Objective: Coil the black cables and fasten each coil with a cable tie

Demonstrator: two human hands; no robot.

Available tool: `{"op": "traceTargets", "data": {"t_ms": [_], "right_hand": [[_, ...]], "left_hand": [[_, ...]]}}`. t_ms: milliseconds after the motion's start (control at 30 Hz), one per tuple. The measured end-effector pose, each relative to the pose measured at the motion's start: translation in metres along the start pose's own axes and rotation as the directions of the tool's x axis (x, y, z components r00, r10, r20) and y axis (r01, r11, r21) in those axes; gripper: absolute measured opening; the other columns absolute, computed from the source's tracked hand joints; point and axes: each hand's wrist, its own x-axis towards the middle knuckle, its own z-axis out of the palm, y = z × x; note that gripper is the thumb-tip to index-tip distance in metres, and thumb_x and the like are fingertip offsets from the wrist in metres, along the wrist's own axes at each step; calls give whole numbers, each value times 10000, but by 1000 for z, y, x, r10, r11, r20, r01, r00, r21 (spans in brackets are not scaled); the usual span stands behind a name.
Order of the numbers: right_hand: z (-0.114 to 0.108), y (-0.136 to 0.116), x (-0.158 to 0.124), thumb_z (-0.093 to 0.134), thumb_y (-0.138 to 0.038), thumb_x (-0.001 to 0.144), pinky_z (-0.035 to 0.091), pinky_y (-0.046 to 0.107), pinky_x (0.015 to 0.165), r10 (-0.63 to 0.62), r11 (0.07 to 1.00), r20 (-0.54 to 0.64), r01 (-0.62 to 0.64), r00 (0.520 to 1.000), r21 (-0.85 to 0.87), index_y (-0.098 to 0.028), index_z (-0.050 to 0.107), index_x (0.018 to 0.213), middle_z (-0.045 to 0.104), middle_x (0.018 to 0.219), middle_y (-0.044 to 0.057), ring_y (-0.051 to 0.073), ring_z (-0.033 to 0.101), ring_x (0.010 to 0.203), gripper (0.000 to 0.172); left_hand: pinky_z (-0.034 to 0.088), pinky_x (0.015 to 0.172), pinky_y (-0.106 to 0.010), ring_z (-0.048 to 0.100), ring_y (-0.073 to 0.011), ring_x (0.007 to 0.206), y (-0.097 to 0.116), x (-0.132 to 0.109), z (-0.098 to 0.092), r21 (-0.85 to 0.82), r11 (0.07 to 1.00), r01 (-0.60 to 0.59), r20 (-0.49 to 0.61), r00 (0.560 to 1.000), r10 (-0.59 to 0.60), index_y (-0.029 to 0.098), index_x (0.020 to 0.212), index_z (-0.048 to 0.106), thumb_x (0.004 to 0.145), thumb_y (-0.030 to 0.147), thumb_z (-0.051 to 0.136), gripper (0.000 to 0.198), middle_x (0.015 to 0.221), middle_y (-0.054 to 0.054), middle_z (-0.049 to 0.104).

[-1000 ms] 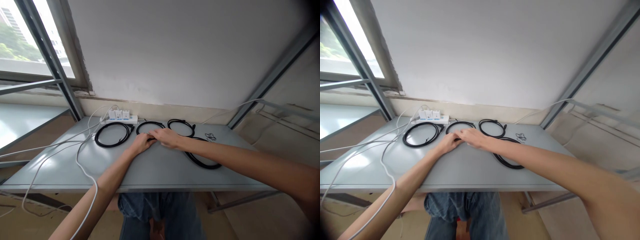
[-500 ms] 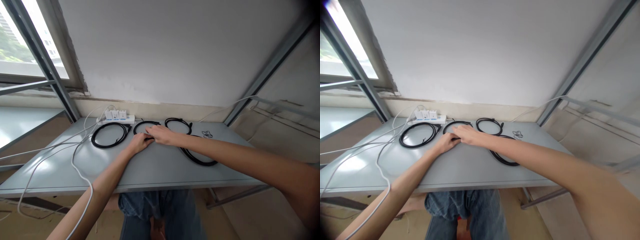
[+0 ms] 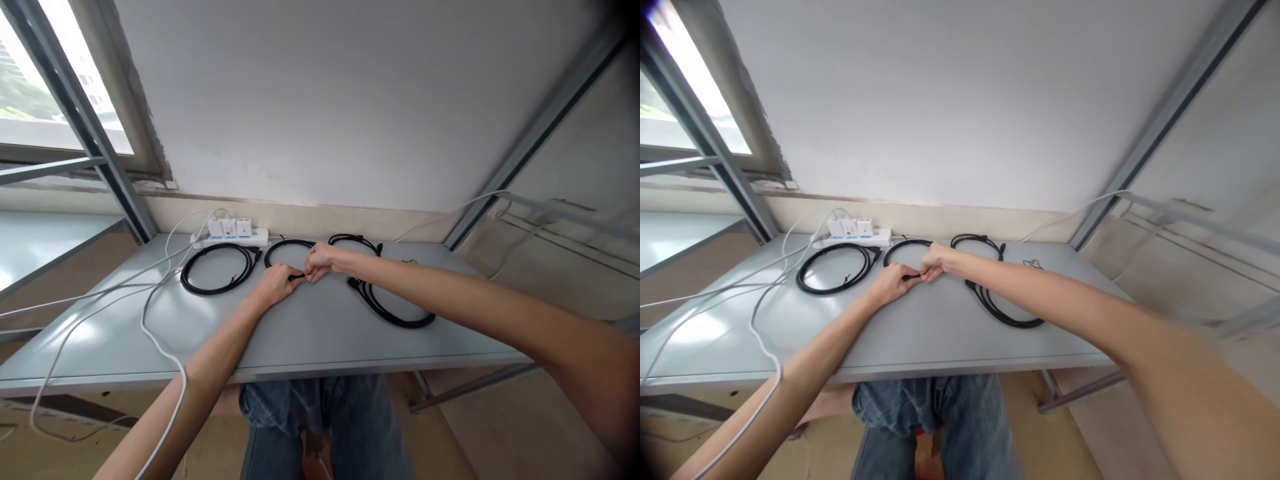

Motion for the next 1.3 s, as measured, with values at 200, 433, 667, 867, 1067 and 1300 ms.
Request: {"op": "traceTargets", "data": {"t_ms": [200, 433, 667, 867, 1067, 1300], "right_hand": [[0, 17, 2, 720, 5, 738, 629, 283, 672, -54, 991, 109, 39, 993, 130, -147, 555, 811, 717, 650, 60, 183, 727, 651, 237], [-9, 24, -3, 629, -38, 778, 400, 228, 607, -684, 483, 215, 653, 697, -583, -177, 573, 858, 675, 755, 9, 152, 629, 697, 170], [-3, 29, -6, 526, -8, 840, 259, 278, 614, -744, -36, 475, 682, 470, -730, -185, 545, 967, 627, 931, 50, 170, 516, 762, 219], [2, 32, -12, 471, 55, 825, 295, 284, 645, -733, -49, 472, 653, 490, -755, -175, 556, 1037, 628, 933, 62, 173, 508, 759, 324], [16, 38, -13, 531, -11, 762, 377, 264, 644, -755, 509, -44, 542, 654, -669, -192, 543, 878, 632, 820, 25, 163, 556, 731, 215], [14, 23, -7, 665, -56, 742, 577, 294, 607, 62, 973, -169, -22, 984, 231, -180, 557, 834, 622, 596, 13, 158, 618, 564, 189]], "left_hand": [[399, 669, -262, 714, -234, 910, -3, 0, 2, 45, 999, -6, 2, 1000, 6, 271, 979, 798, 948, 305, 558, 244, 937, -71, 786], [442, 725, -274, 721, -243, 924, -5, 1, 6, 2, 1000, -14, -21, 1000, 14, 273, 1040, 793, 980, 409, 552, 283, 975, -68, 789], [483, 779, -287, 716, -269, 988, -3, 1, 9, 21, 998, 66, -41, 997, -65, 237, 980, 789, 963, 412, 587, 268, 1020, -83, 782], [471, 741, -293, 723, -295, 979, -2, 1, 7, 62, 992, 111, -20, 994, -110, 191, 937, 781, 971, 449, 568, 336, 972, -123, 783], [455, 745, -274, 715, -260, 1006, -1, 0, 4, -8, 999, 41, -12, 999, -41, 278, 1086, 789, 966, 388, 564, 278, 1047, -75, 787], [398, 675, -254, 710, -220, 884, 0, 0, 2, 3, 1000, -6, -1, 1000, 6, 287, 1080, 791, 990, 438, 531, 314, 937, -72, 788]]}}
